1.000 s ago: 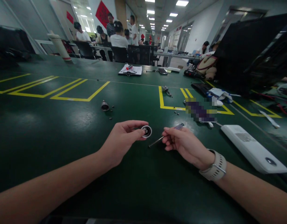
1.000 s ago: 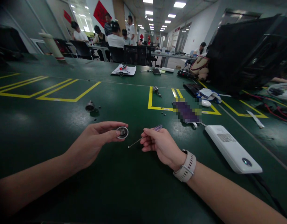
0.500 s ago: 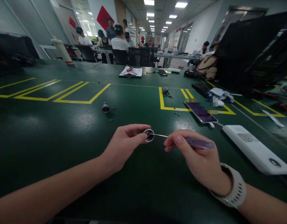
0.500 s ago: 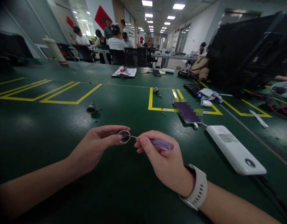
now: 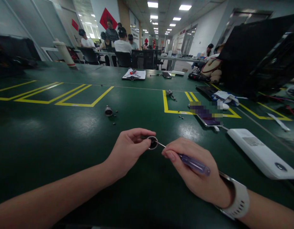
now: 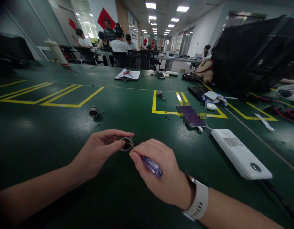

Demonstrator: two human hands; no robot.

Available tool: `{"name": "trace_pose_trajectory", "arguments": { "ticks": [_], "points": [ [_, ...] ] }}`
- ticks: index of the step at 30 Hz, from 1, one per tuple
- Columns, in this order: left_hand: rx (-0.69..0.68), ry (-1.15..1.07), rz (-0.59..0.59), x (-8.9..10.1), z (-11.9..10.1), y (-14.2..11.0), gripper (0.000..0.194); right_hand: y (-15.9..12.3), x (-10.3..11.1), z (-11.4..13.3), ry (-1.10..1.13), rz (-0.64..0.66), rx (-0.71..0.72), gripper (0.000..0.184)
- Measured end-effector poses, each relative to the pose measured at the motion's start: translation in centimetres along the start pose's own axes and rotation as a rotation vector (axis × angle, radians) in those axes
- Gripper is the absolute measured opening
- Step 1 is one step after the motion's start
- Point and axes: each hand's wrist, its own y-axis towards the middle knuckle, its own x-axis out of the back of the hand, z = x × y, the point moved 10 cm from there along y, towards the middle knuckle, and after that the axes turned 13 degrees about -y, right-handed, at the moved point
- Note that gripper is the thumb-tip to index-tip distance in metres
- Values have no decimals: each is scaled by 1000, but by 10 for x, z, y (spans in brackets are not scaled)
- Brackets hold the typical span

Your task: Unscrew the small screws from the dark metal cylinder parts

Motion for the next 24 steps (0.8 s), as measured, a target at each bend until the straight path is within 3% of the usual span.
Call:
{"name": "trace_pose_trajectory", "arguments": {
  "ticks": [9, 24],
  "points": [
    [-5, 37, -18, 3, 1, 1, 19, -5, -1, 14, -58, -18, 120, 15],
    [4, 24, -28, 3, 1, 1, 18, -7, -7, 12, -104, -9, 140, 18]
  ]
}}
